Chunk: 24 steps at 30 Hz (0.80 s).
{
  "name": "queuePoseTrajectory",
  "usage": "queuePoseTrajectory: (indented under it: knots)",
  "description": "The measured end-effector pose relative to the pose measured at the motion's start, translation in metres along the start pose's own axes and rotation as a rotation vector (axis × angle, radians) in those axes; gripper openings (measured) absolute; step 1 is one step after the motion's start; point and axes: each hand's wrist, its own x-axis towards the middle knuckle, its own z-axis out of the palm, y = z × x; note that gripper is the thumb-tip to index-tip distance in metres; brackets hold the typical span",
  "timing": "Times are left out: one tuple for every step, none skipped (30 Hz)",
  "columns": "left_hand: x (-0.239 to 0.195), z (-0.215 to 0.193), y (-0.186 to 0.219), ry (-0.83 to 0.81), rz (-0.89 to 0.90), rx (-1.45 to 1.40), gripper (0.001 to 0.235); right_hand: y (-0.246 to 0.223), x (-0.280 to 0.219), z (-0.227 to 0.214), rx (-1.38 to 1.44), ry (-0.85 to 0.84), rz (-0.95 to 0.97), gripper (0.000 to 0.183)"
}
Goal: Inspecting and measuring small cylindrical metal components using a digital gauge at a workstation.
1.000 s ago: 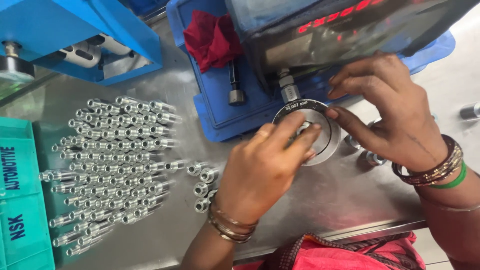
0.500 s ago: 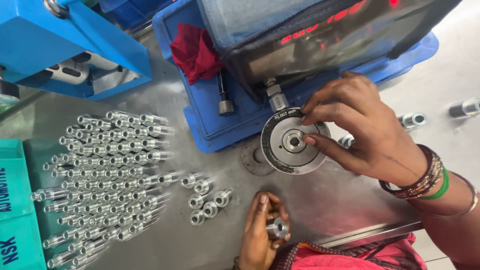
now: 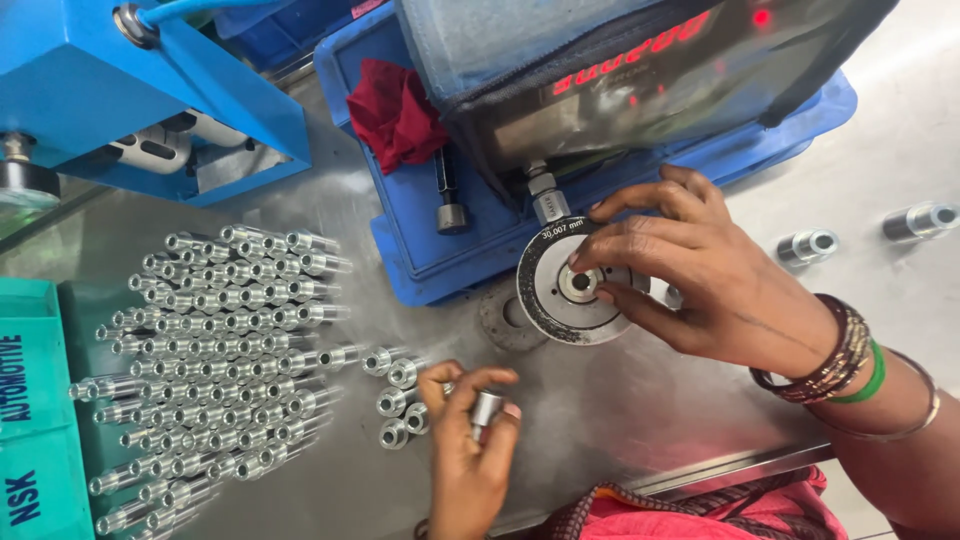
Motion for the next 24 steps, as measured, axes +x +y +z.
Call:
queuePoseTrajectory:
  knots:
    - [0.004, -0.004, 0.009, 0.000, 0.003, -0.001, 0.025, 0.000, 0.000, 0.000, -0.002, 0.001, -0.001, 0.039]
    - [0.008, -0.007, 0.017, 0.018, 0.012, 0.042, 0.030, -0.001, 0.001, 0.001, 0.010, 0.011, -0.014, 0.039]
    - [0.012, -0.011, 0.026, 0.036, 0.021, 0.085, 0.036, -0.002, 0.002, 0.001, 0.022, 0.020, -0.026, 0.038]
    - [0.014, -0.011, 0.033, 0.040, 0.023, 0.084, 0.036, -0.003, 0.002, 0.002, 0.021, 0.019, -0.031, 0.038]
    - [0.017, -0.010, 0.041, 0.056, 0.051, 0.051, 0.040, -0.005, 0.003, 0.003, 0.053, 0.016, -0.017, 0.040]
    - [0.019, -0.010, 0.048, 0.072, 0.078, 0.019, 0.046, -0.007, 0.003, 0.004, 0.085, 0.012, -0.004, 0.042]
    - [0.020, -0.010, 0.052, 0.077, 0.080, 0.019, 0.046, -0.008, 0.004, 0.005, 0.086, 0.012, -0.008, 0.042]
    - [0.021, -0.010, 0.055, 0.079, 0.111, -0.016, 0.049, -0.010, 0.003, 0.007, 0.045, 0.028, 0.001, 0.040]
    - [0.021, -0.010, 0.059, 0.081, 0.143, -0.051, 0.051, -0.012, 0.003, 0.008, 0.004, 0.044, 0.010, 0.038]
    - [0.022, -0.008, 0.060, 0.082, 0.145, -0.051, 0.051, -0.012, 0.003, 0.010, 0.003, 0.045, 0.008, 0.038]
    - [0.022, -0.006, 0.062, 0.077, 0.233, -0.079, 0.051, -0.012, 0.003, 0.011, -0.063, 0.054, 0.017, 0.033]
    - [0.023, -0.004, 0.063, 0.072, 0.323, -0.109, 0.050, -0.012, 0.003, 0.012, -0.130, 0.062, 0.024, 0.028]
    - [0.028, 0.001, 0.065, 0.073, 0.327, -0.111, 0.050, -0.014, 0.005, 0.008, -0.133, 0.064, 0.021, 0.028]
    - [0.032, 0.005, 0.066, 0.074, 0.371, -0.089, 0.049, -0.015, 0.006, 0.005, -0.131, 0.064, 0.003, 0.026]
    - [0.036, 0.008, 0.068, 0.076, 0.414, -0.067, 0.048, -0.016, 0.007, 0.002, -0.128, 0.064, -0.015, 0.030]
    - [0.039, 0.012, 0.074, 0.080, 0.410, -0.067, 0.048, -0.021, 0.006, -0.007, -0.124, 0.059, -0.017, 0.030]
    - [0.043, 0.016, 0.080, 0.081, 0.452, 0.081, 0.044, -0.026, 0.005, -0.015, -0.096, 0.128, -0.063, 0.030]
    - [0.049, 0.020, 0.087, 0.081, 0.493, 0.228, 0.039, -0.031, 0.005, -0.024, -0.069, 0.199, -0.110, 0.031]
    - [0.050, 0.023, 0.090, 0.086, 0.490, 0.228, 0.039, -0.032, -0.002, -0.029, -0.066, 0.195, -0.113, 0.031]
    - [0.053, 0.027, 0.093, 0.015, 0.511, 0.274, 0.037, -0.033, -0.010, -0.036, -0.065, 0.220, -0.052, 0.033]
    - [0.057, 0.031, 0.097, -0.056, 0.531, 0.319, 0.035, -0.034, -0.017, -0.043, -0.064, 0.245, 0.009, 0.036]
    - [0.059, 0.033, 0.099, -0.055, 0.531, 0.316, 0.035, -0.028, -0.029, -0.042, -0.067, 0.243, 0.009, 0.036]
    - [0.061, 0.035, 0.101, -0.066, 0.612, 0.398, 0.037, -0.022, -0.042, -0.040, -0.078, 0.210, 0.073, 0.035]
    - [0.062, 0.036, 0.103, -0.077, 0.688, 0.482, 0.039, -0.016, -0.054, -0.038, -0.085, 0.174, 0.138, 0.035]
